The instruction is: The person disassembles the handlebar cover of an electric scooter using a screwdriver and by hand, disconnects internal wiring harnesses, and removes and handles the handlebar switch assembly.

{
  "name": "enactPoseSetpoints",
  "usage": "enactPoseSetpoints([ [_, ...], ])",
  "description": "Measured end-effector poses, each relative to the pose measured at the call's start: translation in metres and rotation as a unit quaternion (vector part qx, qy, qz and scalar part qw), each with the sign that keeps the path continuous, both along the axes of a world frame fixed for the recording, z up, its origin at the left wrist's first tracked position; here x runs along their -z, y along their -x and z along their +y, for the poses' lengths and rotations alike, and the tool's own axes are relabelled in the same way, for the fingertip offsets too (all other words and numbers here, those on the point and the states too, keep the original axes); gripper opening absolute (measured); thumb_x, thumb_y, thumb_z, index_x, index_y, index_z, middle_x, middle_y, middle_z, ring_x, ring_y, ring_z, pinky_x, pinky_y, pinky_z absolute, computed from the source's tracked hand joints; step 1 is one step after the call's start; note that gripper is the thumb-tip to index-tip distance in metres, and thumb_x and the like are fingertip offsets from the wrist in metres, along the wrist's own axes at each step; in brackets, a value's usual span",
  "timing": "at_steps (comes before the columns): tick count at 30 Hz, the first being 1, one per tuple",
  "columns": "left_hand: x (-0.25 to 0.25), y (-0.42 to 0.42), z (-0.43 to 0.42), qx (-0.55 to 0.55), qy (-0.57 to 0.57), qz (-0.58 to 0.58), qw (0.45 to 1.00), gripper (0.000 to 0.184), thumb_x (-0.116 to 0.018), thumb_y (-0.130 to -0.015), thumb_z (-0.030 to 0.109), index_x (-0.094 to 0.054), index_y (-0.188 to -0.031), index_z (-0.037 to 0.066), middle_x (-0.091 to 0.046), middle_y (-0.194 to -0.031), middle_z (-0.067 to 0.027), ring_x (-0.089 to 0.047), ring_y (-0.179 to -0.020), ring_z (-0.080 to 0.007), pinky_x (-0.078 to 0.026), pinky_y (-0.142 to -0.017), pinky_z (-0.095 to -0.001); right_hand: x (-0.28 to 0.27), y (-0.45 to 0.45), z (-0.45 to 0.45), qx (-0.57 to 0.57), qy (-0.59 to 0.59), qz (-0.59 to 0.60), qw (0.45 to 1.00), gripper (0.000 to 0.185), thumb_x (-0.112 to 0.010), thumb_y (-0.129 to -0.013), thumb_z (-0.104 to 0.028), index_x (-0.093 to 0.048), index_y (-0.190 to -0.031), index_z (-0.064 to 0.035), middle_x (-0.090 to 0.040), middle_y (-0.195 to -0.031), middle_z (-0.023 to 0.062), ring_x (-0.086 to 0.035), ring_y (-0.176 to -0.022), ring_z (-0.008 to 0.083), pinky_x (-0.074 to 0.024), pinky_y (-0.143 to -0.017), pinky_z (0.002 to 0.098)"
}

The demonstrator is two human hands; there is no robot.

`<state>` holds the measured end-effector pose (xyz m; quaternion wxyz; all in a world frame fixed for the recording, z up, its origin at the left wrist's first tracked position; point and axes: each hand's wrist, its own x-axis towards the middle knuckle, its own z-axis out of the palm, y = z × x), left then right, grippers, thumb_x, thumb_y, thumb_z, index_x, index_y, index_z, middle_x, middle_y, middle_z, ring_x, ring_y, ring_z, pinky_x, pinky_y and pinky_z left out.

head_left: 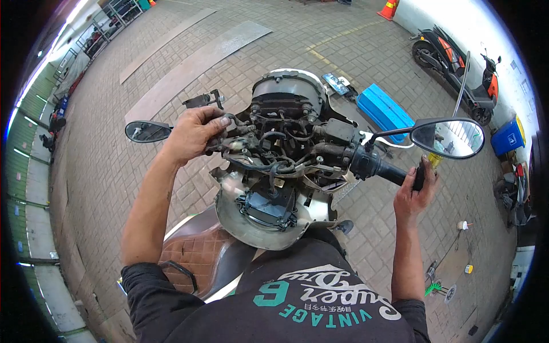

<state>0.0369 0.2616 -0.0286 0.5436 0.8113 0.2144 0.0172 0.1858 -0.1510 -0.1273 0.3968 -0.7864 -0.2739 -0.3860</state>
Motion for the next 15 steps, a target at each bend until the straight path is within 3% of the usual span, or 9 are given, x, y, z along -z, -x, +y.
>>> enactPoseSetpoints([
  [5, 0.007, -0.017, -0.003, 0.016, -0.033, -0.021, 0.999, 0.02, -0.062, -0.091, 0.011, -0.065, -0.106, -0.003, -0.068, -0.085, -0.0068, -0.064, -0.071, -0.0104, -0.052, -0.063, -0.0252, 0.002, -0.001, -0.002, -0.003, 0.001, 0.003, 1.0, 0.039, -0.059, -0.086, 0.005, -0.056, -0.124, -0.0026, -0.059, -0.113, 0.0152, -0.055, -0.092, 0.0262, -0.0464, -0.08, 0.0343],
  [8, 0.025, -0.033, -0.02, 0.056, -0.088, -0.071, 0.992, 0.021, -0.064, -0.087, 0.01, -0.067, -0.1, -0.006, -0.07, -0.083, -0.0104, -0.065, -0.069, -0.0134, -0.052, -0.065, -0.0274, 0.004, -0.003, 0.0, -0.001, -0.014, -0.008, 1.0, 0.039, -0.059, -0.086, 0.005, -0.056, -0.124, -0.0022, -0.06, -0.112, 0.0153, -0.055, -0.092, 0.0266, -0.046, -0.079, 0.0344],
  [9, 0.021, -0.038, -0.026, 0.068, -0.15, -0.014, 0.986, 0.023, -0.065, -0.084, 0.012, -0.067, -0.099, -0.006, -0.071, -0.09, -0.0163, -0.068, -0.079, -0.0215, -0.053, -0.075, -0.0324, 0.003, -0.003, 0.0, 0.001, -0.009, -0.011, 1.0, 0.039, -0.059, -0.086, 0.006, -0.056, -0.124, -0.002, -0.059, -0.111, 0.0155, -0.055, -0.092, 0.0265, -0.046, -0.078, 0.0342],
  [10, 0.041, -0.044, -0.02, 0.088, -0.229, -0.043, 0.968, 0.024, -0.065, -0.082, 0.012, -0.067, -0.1, -0.004, -0.068, -0.095, -0.0197, -0.066, -0.092, -0.03, -0.05, -0.084, -0.0367, 0.003, -0.003, 0.0, 0.004, -0.004, -0.013, 1.0, 0.039, -0.059, -0.086, 0.006, -0.056, -0.123, -0.0018, -0.059, -0.111, 0.0158, -0.055, -0.092, 0.0265, -0.0459, -0.078, 0.0341],
  [12, 0.044, -0.047, -0.023, 0.108, -0.349, -0.089, 0.927, 0.021, -0.064, -0.081, 0.01, -0.068, -0.099, -0.001, -0.065, -0.1, -0.0219, -0.061, -0.1, -0.035, -0.047, -0.089, -0.0399, 0.002, -0.002, 0.0, 0.006, -0.001, -0.015, 1.0, 0.038, -0.059, -0.085, 0.006, -0.056, -0.123, -0.0014, -0.058, -0.109, 0.0163, -0.055, -0.091, 0.0263, -0.0458, -0.077, 0.0339],
  [15, 0.048, -0.053, -0.025, 0.063, -0.385, -0.135, 0.911, 0.02, -0.064, -0.081, 0.01, -0.067, -0.098, 0.001, -0.065, -0.097, -0.0202, -0.061, -0.097, -0.0353, -0.047, -0.088, -0.0418, 0.003, -0.001, 0.0, 0.003, -0.01, -0.006, 1.0, 0.038, -0.059, -0.085, 0.007, -0.057, -0.122, -0.001, -0.058, -0.107, 0.0168, -0.055, -0.09, 0.0262, -0.0457, -0.076, 0.0337],
])
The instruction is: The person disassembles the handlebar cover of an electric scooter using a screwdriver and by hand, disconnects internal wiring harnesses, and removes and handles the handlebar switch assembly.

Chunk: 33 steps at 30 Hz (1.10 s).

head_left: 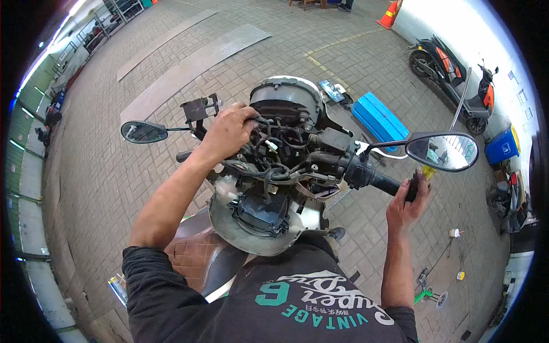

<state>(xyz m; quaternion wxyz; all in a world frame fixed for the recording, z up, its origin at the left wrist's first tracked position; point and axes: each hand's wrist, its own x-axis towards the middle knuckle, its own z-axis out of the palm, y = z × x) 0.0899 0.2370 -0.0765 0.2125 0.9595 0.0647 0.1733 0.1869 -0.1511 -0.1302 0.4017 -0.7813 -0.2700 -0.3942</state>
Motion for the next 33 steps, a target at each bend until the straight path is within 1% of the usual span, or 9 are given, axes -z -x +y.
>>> enactPoseSetpoints([
  [3, 0.014, -0.004, 0.007, 0.021, 0.005, -0.075, 0.997, 0.019, -0.064, -0.081, 0.009, -0.067, -0.098, 0.002, -0.064, -0.092, -0.019, -0.061, -0.093, -0.0358, -0.047, -0.083, -0.0427, 0.001, 0.001, 0.0, 0.001, -0.007, 0.012, 1.0, 0.037, -0.058, -0.085, 0.007, -0.058, -0.121, -0.0005, -0.058, -0.106, 0.0167, -0.055, -0.09, 0.0265, -0.0456, -0.076, 0.0338],
  [6, 0.006, -0.002, 0.013, -0.037, 0.159, -0.105, 0.981, 0.017, -0.064, -0.081, 0.008, -0.065, -0.096, 0.002, -0.063, -0.087, -0.0175, -0.062, -0.088, -0.0363, -0.048, -0.077, -0.0434, -0.001, 0.002, 0.0, 0.008, -0.001, 0.006, 1.0, 0.036, -0.059, -0.085, 0.006, -0.058, -0.121, -0.0003, -0.058, -0.106, 0.0167, -0.055, -0.09, 0.0268, -0.0457, -0.077, 0.0346],
  [9, -0.003, 0.009, 0.02, -0.015, 0.042, -0.091, 0.995, 0.013, -0.063, -0.08, 0.007, -0.063, -0.091, 0.0, -0.062, -0.085, -0.0174, -0.062, -0.084, -0.0374, -0.049, -0.073, -0.044, 0.003, -0.001, -0.003, 0.01, 0.011, -0.012, 1.0, 0.037, -0.059, -0.085, 0.006, -0.058, -0.121, -0.0002, -0.059, -0.108, 0.0169, -0.055, -0.09, 0.0272, -0.046, -0.077, 0.0353],
  [10, 0.002, 0.011, 0.02, 0.008, -0.026, -0.107, 0.994, 0.014, -0.063, -0.08, 0.003, -0.064, -0.094, 0.0, -0.063, -0.088, -0.0165, -0.063, -0.084, -0.0349, -0.052, -0.072, -0.0398, 0.004, -0.003, -0.003, 0.012, 0.02, -0.032, 0.999, 0.037, -0.06, -0.085, 0.005, -0.057, -0.122, -0.0002, -0.06, -0.109, 0.0169, -0.055, -0.09, 0.0273, -0.0461, -0.077, 0.0356],
  [17, 0.018, 0.016, 0.009, -0.012, -0.065, -0.162, 0.985, 0.019, -0.063, -0.081, 0.002, -0.061, -0.099, 0.002, -0.062, -0.096, -0.0158, -0.063, -0.083, -0.0352, -0.051, -0.075, -0.0414, 0.012, -0.01, -0.006, -0.002, 0.008, -0.048, 0.999, 0.036, -0.06, -0.085, 0.004, -0.056, -0.121, 0.0012, -0.062, -0.112, 0.016, -0.055, -0.09, 0.0286, -0.046, -0.077, 0.0373],
  [23, 0.04, 0.02, 0.0, 0.031, 0.047, -0.096, 0.994, 0.015, -0.065, -0.08, 0.004, -0.062, -0.095, 0.001, -0.063, -0.091, -0.0163, -0.064, -0.084, -0.0351, -0.05, -0.074, -0.0397, 0.007, -0.007, -0.005, 0.018, 0.029, -0.04, 0.999, 0.036, -0.06, -0.085, 0.004, -0.057, -0.12, 0.0017, -0.063, -0.109, 0.0171, -0.056, -0.088, 0.0292, -0.0455, -0.078, 0.0364],
  [27, 0.054, 0.025, -0.003, 0.051, 0.146, -0.04, 0.987, 0.013, -0.066, -0.079, 0.005, -0.061, -0.09, -0.001, -0.062, -0.082, -0.0173, -0.063, -0.077, -0.034, -0.049, -0.068, -0.0379, 0.003, -0.006, -0.003, 0.025, 0.033, -0.04, 0.998, 0.036, -0.06, -0.084, 0.005, -0.057, -0.12, 0.0017, -0.064, -0.11, 0.0163, -0.056, -0.09, 0.0297, -0.0442, -0.081, 0.0382],
  [31, 0.046, 0.019, 0.005, -0.045, 0.242, -0.1, 0.964, 0.014, -0.065, -0.083, 0.009, -0.062, -0.093, 0.0, -0.066, -0.083, -0.0168, -0.065, -0.076, -0.0283, -0.05, -0.068, -0.0361, 0.01, -0.006, -0.004, 0.017, 0.005, -0.032, 0.999, 0.036, -0.06, -0.085, 0.005, -0.057, -0.12, 0.0021, -0.064, -0.112, 0.016, -0.057, -0.091, 0.0296, -0.0428, -0.085, 0.0406],
  [33, 0.05, 0.017, 0.006, -0.022, 0.191, -0.105, 0.976, 0.013, -0.064, -0.086, 0.008, -0.061, -0.096, 0.0, -0.067, -0.083, -0.0138, -0.064, -0.076, -0.0216, -0.05, -0.069, -0.0333, 0.009, -0.008, -0.004, 0.014, 0.006, -0.031, 0.999, 0.036, -0.06, -0.085, 0.005, -0.057, -0.12, 0.0022, -0.064, -0.113, 0.0159, -0.057, -0.091, 0.0295, -0.0422, -0.086, 0.0411],
])
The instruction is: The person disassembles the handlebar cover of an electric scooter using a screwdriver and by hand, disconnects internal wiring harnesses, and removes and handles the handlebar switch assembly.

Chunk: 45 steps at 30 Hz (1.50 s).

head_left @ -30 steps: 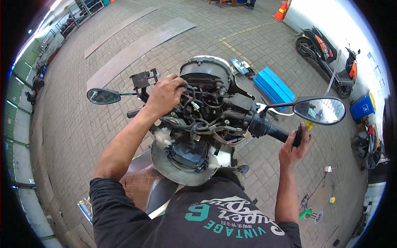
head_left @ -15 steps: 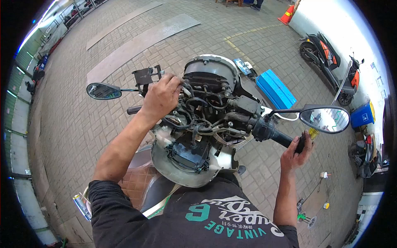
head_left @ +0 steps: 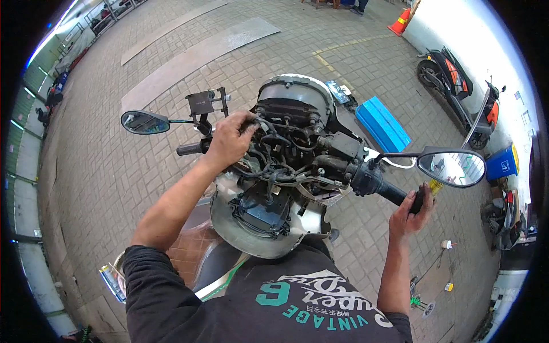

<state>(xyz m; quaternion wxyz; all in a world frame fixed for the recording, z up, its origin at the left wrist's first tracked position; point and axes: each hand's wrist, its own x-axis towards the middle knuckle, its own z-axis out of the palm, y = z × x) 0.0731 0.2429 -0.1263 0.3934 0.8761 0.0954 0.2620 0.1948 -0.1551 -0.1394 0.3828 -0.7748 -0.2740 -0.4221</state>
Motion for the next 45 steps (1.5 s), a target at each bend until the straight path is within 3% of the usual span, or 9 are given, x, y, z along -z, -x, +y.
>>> enactPoseSetpoints([
  [2, 0.007, -0.005, 0.002, 0.016, -0.056, -0.007, 0.998, 0.012, -0.062, -0.089, 0.008, -0.061, -0.098, 0.0, -0.068, -0.084, -0.0107, -0.064, -0.076, -0.015, -0.05, -0.07, -0.0305, 0.005, 0.0, -0.003, -0.012, -0.012, 0.007, 1.0, 0.036, -0.059, -0.085, 0.005, -0.057, -0.121, 0.0023, -0.064, -0.113, 0.0159, -0.057, -0.092, 0.0295, -0.0417, -0.088, 0.0414],
  [12, 0.037, -0.007, -0.004, 0.059, 0.22, 0.192, 0.954, 0.015, -0.061, -0.089, 0.011, -0.057, -0.1, 0.001, -0.062, -0.082, -0.0096, -0.057, -0.074, -0.016, -0.048, -0.07, -0.0322, 0.006, 0.0, -0.004, 0.024, 0.017, 0.0, 1.0, 0.036, -0.058, -0.086, 0.003, -0.056, -0.122, 0.0023, -0.063, -0.116, 0.0154, -0.057, -0.097, 0.0304, -0.0385, -0.092, 0.0429],
  [14, 0.035, -0.003, -0.006, 0.048, 0.18, 0.226, 0.956, 0.015, -0.063, -0.087, 0.011, -0.059, -0.098, 0.002, -0.063, -0.084, -0.0108, -0.06, -0.074, -0.0193, -0.049, -0.071, -0.0333, 0.002, 0.001, -0.002, 0.014, 0.008, 0.002, 1.0, 0.035, -0.058, -0.086, 0.002, -0.056, -0.121, 0.0022, -0.063, -0.116, 0.0155, -0.056, -0.099, 0.0311, -0.0377, -0.094, 0.0436],
  [15, 0.038, -0.004, -0.01, 0.062, -0.062, 0.075, 0.993, 0.013, -0.064, -0.085, 0.009, -0.062, -0.096, 0.005, -0.064, -0.086, -0.009, -0.063, -0.078, -0.0208, -0.053, -0.066, -0.0314, 0.004, 0.001, -0.003, 0.01, 0.003, 0.008, 1.0, 0.035, -0.058, -0.086, 0.002, -0.056, -0.121, 0.0021, -0.063, -0.116, 0.0156, -0.056, -0.099, 0.0314, -0.0379, -0.093, 0.0435],
  [18, 0.034, -0.014, -0.016, -0.025, -0.273, 0.03, 0.961, 0.013, -0.064, -0.082, 0.01, -0.062, -0.094, 0.006, -0.06, -0.083, -0.0094, -0.062, -0.078, -0.0262, -0.053, -0.064, -0.0349, 0.005, 0.002, -0.005, 0.015, 0.005, 0.017, 1.0, 0.034, -0.058, -0.086, 0.003, -0.056, -0.12, 0.002, -0.063, -0.116, 0.0158, -0.055, -0.1, 0.0318, -0.0387, -0.093, 0.0432],
  [23, 0.037, -0.029, -0.006, 0.017, -0.442, -0.005, 0.897, 0.006, -0.063, -0.079, 0.015, -0.058, -0.081, 0.012, -0.056, -0.073, -0.0037, -0.062, -0.073, -0.0208, -0.051, -0.059, -0.0352, 0.004, 0.002, -0.002, 0.001, -0.008, 0.02, 1.0, 0.034, -0.057, -0.087, 0.004, -0.056, -0.121, 0.0024, -0.062, -0.117, 0.0167, -0.055, -0.099, 0.0315, -0.0416, -0.089, 0.0409],
  [34, 0.035, -0.039, -0.019, -0.125, -0.018, 0.203, 0.971, 0.03, -0.07, -0.08, 0.023, -0.067, -0.098, -0.001, -0.067, -0.089, -0.0238, -0.066, -0.089, -0.0396, -0.051, -0.081, -0.0448, -0.001, 0.003, -0.001, 0.01, 0.012, 0.018, 1.0, 0.036, -0.057, -0.087, 0.004, -0.056, -0.122, 0.0011, -0.059, -0.115, 0.0171, -0.053, -0.096, 0.0304, -0.0441, -0.083, 0.0389],
  [40, 0.033, -0.032, -0.027, 0.064, 0.023, 0.195, 0.978, 0.036, -0.067, -0.081, 0.024, -0.066, -0.104, -0.004, -0.067, -0.1, -0.0249, -0.065, -0.096, -0.0375, -0.05, -0.086, -0.0436, -0.002, 0.004, 0.001, 0.009, 0.006, 0.025, 1.0, 0.035, -0.056, -0.087, 0.003, -0.056, -0.122, 0.0013, -0.058, -0.112, 0.0184, -0.054, -0.095, 0.0297, -0.044, -0.083, 0.0383],
  [45, 0.046, -0.032, -0.026, 0.012, -0.104, 0.203, 0.974, 0.037, -0.07, -0.076, 0.024, -0.066, -0.102, -0.002, -0.065, -0.101, -0.0226, -0.061, -0.099, -0.0389, -0.049, -0.088, -0.0443, -0.006, 0.007, 0.002, 0.011, 0.014, 0.023, 1.0, 0.034, -0.056, -0.088, 0.003, -0.056, -0.122, 0.0021, -0.056, -0.107, 0.0186, -0.054, -0.093, 0.0279, -0.0442, -0.082, 0.0362],
])
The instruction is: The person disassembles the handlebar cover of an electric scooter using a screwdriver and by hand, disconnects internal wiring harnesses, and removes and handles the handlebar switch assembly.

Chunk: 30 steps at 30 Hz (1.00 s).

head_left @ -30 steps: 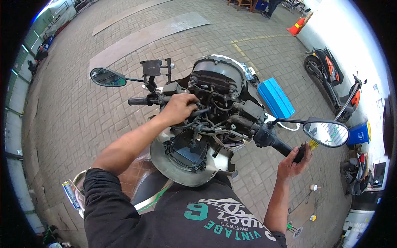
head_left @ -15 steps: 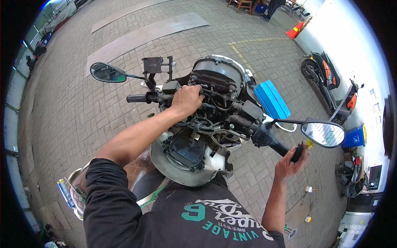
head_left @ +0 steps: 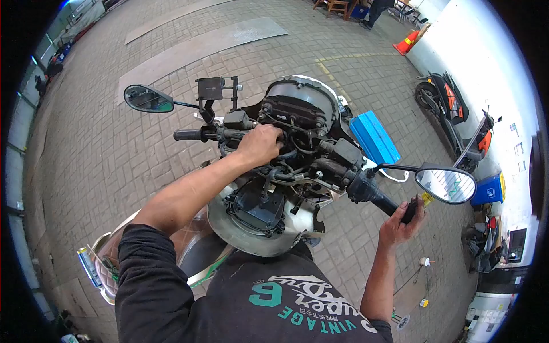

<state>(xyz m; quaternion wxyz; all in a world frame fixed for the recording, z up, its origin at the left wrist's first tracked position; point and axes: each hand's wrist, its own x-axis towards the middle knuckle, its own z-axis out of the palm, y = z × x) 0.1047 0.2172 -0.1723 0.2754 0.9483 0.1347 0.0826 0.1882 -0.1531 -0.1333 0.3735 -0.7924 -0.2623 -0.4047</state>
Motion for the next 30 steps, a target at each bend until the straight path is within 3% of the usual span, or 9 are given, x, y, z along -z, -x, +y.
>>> enactPoseSetpoints([
  [2, 0.0, 0.001, -0.002, -0.026, -0.014, 0.007, 1.0, 0.037, -0.069, -0.076, 0.022, -0.065, -0.104, -0.002, -0.064, -0.103, -0.0225, -0.06, -0.1, -0.0392, -0.048, -0.088, -0.046, 0.003, -0.001, 0.0, -0.013, -0.017, 0.003, 1.0, 0.034, -0.056, -0.088, 0.003, -0.056, -0.122, 0.0023, -0.055, -0.107, 0.0184, -0.054, -0.093, 0.0276, -0.0443, -0.082, 0.0356],
  [8, -0.001, 0.002, -0.002, 0.072, -0.068, 0.058, 0.993, 0.035, -0.063, -0.079, 0.016, -0.06, -0.107, -0.004, -0.062, -0.103, -0.0224, -0.059, -0.102, -0.0387, -0.048, -0.089, -0.0468, 0.006, -0.002, -0.001, -0.015, -0.036, 0.024, 0.999, 0.035, -0.057, -0.088, 0.003, -0.055, -0.123, 0.0021, -0.056, -0.108, 0.0188, -0.054, -0.093, 0.0283, -0.0453, -0.08, 0.0363],
  [12, -0.005, 0.007, -0.004, 0.041, -0.044, 0.047, 0.997, 0.031, -0.06, -0.082, 0.016, -0.06, -0.106, -0.003, -0.062, -0.101, -0.0226, -0.059, -0.101, -0.0393, -0.049, -0.088, -0.0461, 0.004, -0.003, -0.003, -0.003, 0.004, -0.011, 1.0, 0.035, -0.056, -0.087, 0.004, -0.056, -0.122, 0.0019, -0.058, -0.112, 0.0189, -0.054, -0.095, 0.0293, -0.046, -0.08, 0.0376],
  [15, -0.002, 0.007, -0.003, 0.042, -0.063, 0.028, 0.997, 0.029, -0.058, -0.082, 0.016, -0.063, -0.102, -0.004, -0.064, -0.098, -0.0249, -0.062, -0.096, -0.0405, -0.051, -0.085, -0.0474, 0.004, 0.0, 0.0, -0.003, -0.014, 0.004, 1.0, 0.034, -0.057, -0.087, 0.004, -0.056, -0.121, 0.0019, -0.06, -0.113, 0.0179, -0.055, -0.097, 0.0297, -0.0453, -0.082, 0.0392],
  [18, -0.015, -0.006, -0.007, 0.008, -0.026, 0.141, 0.99, 0.022, -0.055, -0.075, 0.008, -0.066, -0.085, -0.008, -0.065, -0.091, -0.03, -0.065, -0.091, -0.0444, -0.053, -0.081, -0.0501, 0.004, 0.001, -0.002, -0.008, -0.021, 0.008, 1.0, 0.035, -0.058, -0.087, 0.004, -0.056, -0.121, 0.0017, -0.061, -0.113, 0.0173, -0.055, -0.096, 0.0295, -0.0443, -0.083, 0.0406],
  [21, -0.022, -0.01, -0.013, -0.028, -0.026, 0.137, 0.99, 0.023, -0.055, -0.073, 0.007, -0.067, -0.083, -0.009, -0.065, -0.089, -0.0331, -0.065, -0.09, -0.0454, -0.053, -0.081, -0.0503, 0.005, -0.002, -0.003, -0.003, -0.001, -0.02, 1.0, 0.035, -0.058, -0.086, 0.004, -0.056, -0.122, 0.0015, -0.061, -0.113, 0.0174, -0.054, -0.096, 0.0295, -0.044, -0.084, 0.0409],
  [24, -0.014, -0.013, -0.007, -0.083, -0.029, 0.13, 0.988, 0.026, -0.058, -0.079, 0.017, -0.068, -0.088, -0.005, -0.065, -0.089, -0.0308, -0.065, -0.089, -0.0446, -0.052, -0.082, -0.0507, 0.007, -0.003, -0.005, 0.003, 0.01, -0.015, 1.0, 0.036, -0.058, -0.086, 0.004, -0.055, -0.122, 0.0016, -0.062, -0.113, 0.0167, -0.055, -0.097, 0.0305, -0.0438, -0.085, 0.0408],
  [30, 0.006, -0.004, -0.005, -0.113, 0.037, -0.025, 0.993, 0.027, -0.065, -0.081, 0.023, -0.068, -0.089, -0.002, -0.066, -0.085, -0.0262, -0.065, -0.087, -0.0405, -0.052, -0.081, -0.0457, 0.012, -0.002, -0.002, -0.008, -0.049, 0.014, 0.999, 0.034, -0.059, -0.086, 0.002, -0.055, -0.12, 0.0022, -0.063, -0.115, 0.0147, -0.058, -0.101, 0.0326, -0.0381, -0.097, 0.0437],
])
